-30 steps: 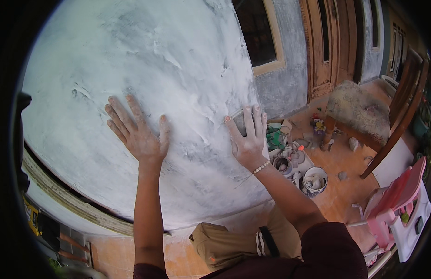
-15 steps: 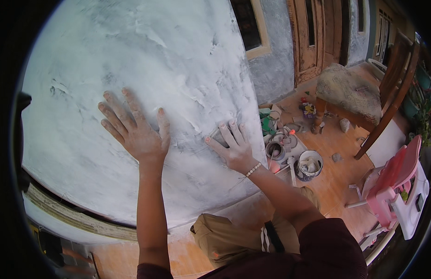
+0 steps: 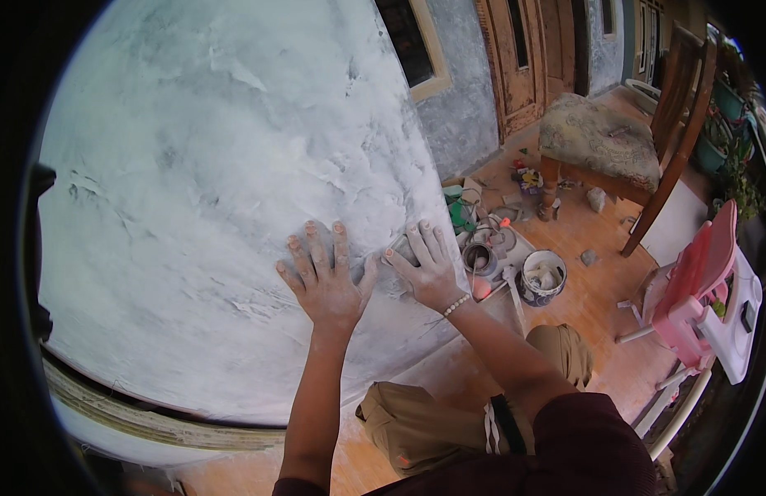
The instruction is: The person smooths a large white wall surface using a sanding block held in the right hand while supporting with the left hand. The person moves the sanding block across different sections of the wall, including near a window frame and along the wall edge.
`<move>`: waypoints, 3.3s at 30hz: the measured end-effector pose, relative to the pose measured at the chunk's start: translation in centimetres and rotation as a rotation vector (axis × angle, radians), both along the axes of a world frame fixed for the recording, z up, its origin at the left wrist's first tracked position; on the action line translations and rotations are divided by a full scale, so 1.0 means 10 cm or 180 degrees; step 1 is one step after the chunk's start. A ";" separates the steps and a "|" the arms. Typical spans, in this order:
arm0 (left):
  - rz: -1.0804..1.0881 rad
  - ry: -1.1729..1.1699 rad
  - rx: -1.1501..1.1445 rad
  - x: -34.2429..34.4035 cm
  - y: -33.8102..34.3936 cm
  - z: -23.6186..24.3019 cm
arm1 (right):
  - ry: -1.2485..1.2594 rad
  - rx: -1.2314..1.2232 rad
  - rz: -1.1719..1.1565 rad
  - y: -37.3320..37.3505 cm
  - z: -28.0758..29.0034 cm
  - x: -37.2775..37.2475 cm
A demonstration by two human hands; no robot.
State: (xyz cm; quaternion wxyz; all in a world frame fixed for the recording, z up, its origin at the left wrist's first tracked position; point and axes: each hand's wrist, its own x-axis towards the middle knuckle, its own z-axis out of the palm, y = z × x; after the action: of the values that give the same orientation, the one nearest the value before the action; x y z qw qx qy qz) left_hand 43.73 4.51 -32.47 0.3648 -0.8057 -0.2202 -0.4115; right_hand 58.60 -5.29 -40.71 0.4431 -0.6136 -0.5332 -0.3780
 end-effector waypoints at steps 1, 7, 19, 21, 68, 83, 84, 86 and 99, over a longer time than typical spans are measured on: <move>0.0074 0.0128 -0.0109 -0.03 -0.01 -0.07 | 0.0281 -0.0025 -0.0130 -0.09 -0.03 0.04; 0.0106 0.0003 -0.0648 0.01 -0.14 -0.33 | 0.0268 0.0481 -0.0036 0.08 0.42 0.49; 0.0578 0.0042 -0.0915 0.17 -0.37 -0.35 | -0.0191 0.0299 0.0508 -0.13 0.18 0.71; 0.0551 -0.0203 -0.1126 0.20 -0.41 -0.37 | -0.0174 0.0169 0.0387 -0.02 0.67 0.86; 0.0061 -0.0638 -0.0028 0.06 -0.09 1.14 | -0.0121 -0.0088 0.0235 -0.28 0.76 0.51; 0.0142 -0.1173 0.0149 0.15 -0.04 1.24 | -0.1133 0.0438 0.0197 -0.09 1.67 0.52; 0.0152 -0.1153 0.0198 0.15 -0.04 1.25 | -0.0821 0.0459 0.0138 -0.04 1.73 0.57; 0.0162 -0.1122 0.0220 0.16 -0.05 1.24 | -0.0123 0.0960 0.0113 0.11 2.04 0.69; 0.0303 -0.1498 0.0035 0.12 -0.06 1.21 | -0.0763 0.0585 0.0179 0.07 2.15 0.40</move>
State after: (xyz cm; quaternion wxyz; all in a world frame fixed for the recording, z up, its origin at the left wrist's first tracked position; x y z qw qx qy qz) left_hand 44.92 3.92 -20.39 0.3267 -0.6743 -0.3347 -0.5715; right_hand 62.60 -4.63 -19.23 0.4410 -0.5057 -0.5624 -0.4832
